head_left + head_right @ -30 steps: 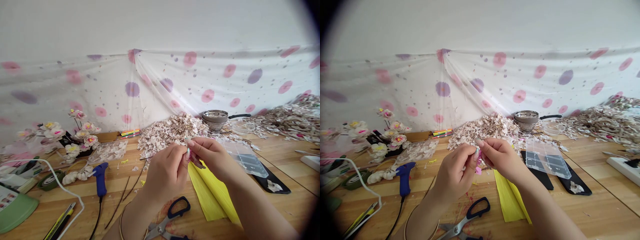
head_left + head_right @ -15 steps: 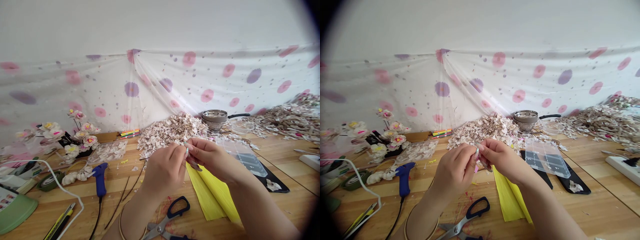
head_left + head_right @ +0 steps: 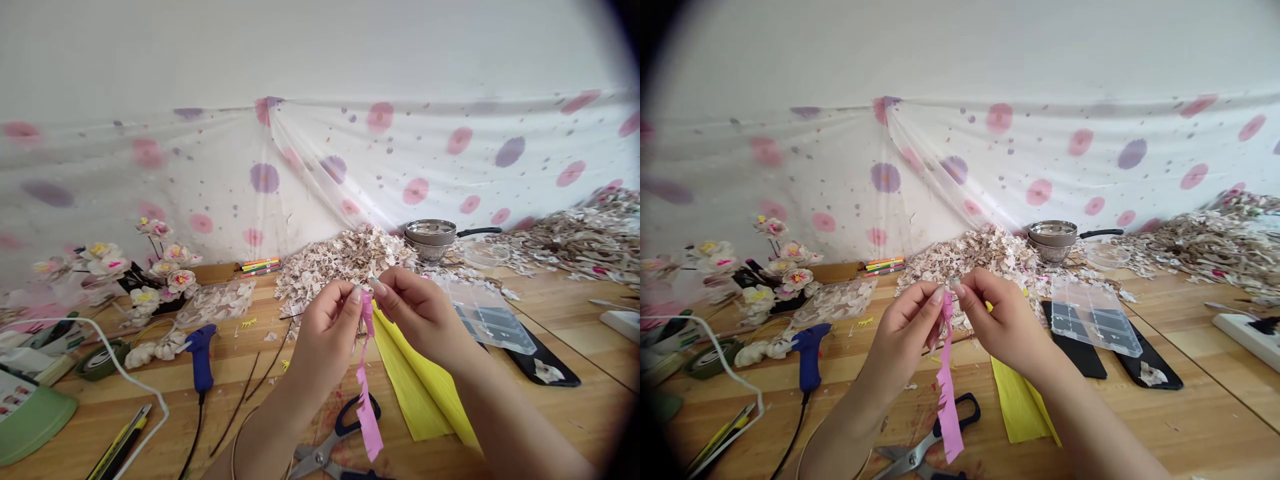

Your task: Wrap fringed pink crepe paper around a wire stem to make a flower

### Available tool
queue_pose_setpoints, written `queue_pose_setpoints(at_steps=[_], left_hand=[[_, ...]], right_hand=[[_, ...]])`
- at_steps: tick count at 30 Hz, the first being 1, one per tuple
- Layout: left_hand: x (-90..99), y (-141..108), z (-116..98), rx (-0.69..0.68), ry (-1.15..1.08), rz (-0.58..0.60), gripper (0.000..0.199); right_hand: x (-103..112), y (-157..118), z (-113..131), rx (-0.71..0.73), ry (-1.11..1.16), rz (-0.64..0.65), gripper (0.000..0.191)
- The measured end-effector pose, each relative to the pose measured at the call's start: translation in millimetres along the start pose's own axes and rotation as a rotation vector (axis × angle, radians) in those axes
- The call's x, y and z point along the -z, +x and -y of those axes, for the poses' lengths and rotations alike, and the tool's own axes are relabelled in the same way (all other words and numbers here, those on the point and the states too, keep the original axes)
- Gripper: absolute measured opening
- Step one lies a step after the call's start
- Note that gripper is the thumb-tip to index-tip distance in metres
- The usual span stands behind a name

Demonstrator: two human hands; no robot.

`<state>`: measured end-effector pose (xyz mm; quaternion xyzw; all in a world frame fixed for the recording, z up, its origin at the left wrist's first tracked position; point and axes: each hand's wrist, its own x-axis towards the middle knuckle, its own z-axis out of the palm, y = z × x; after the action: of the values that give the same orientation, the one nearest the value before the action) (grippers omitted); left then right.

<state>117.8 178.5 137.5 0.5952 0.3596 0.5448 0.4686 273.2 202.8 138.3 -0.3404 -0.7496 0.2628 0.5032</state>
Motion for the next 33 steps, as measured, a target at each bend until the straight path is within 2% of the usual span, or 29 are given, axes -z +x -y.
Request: queue_pose_setpoints(at_steps=[2, 5, 9, 12, 14, 17, 23, 29, 33], left_hand=[[1.2, -0.8, 0.1, -0.007, 0.025, 0.009, 0.028], [3.0, -2.0, 1.2, -0.04, 0.131, 0.003, 0.028], [3.9, -2.5, 2.2, -0.201, 0.423, -0.05, 0.024], [3.4, -2.1, 2.7, -0.301, 0.528, -0.043, 0.023], [2.7, -2.0, 3.3, -0.3, 0.524, -0.038, 0.023], [1.4, -2.2, 4.6, -0.216, 0.444, -0.043, 0.023], [-1.6, -0.7, 5.2, 0.058, 0.024, -0.007, 0.026], [-1.2, -0.3, -1.4, 0.262, -0.187, -0.008, 0.029], [0.3, -0.2, -6.4, 0.321, -0.292, 0.012, 0.029]], right_hand=[[1.7, 1.4, 0.3, -0.043, 0.045, 0.017, 0.045], [1.6, 4.0, 0.6, -0.182, 0.249, 0.093, 0.055], [-1.9, 6.0, 0.1, -0.359, 0.463, 0.16, 0.056], [-3.8, 6.6, 0.9, -0.4, 0.492, 0.151, 0.053], [-4.4, 7.1, 2.0, -0.395, 0.479, 0.141, 0.052], [-4.3, 7.6, 3.4, -0.336, 0.445, 0.123, 0.05], [-3.4, 3.7, -0.8, -0.162, 0.287, 0.131, 0.04], [-2.4, 2.0, -8.8, 0.132, 0.005, 0.107, 0.026], [0.5, 5.2, -14.7, 0.345, -0.084, 0.137, 0.015]])
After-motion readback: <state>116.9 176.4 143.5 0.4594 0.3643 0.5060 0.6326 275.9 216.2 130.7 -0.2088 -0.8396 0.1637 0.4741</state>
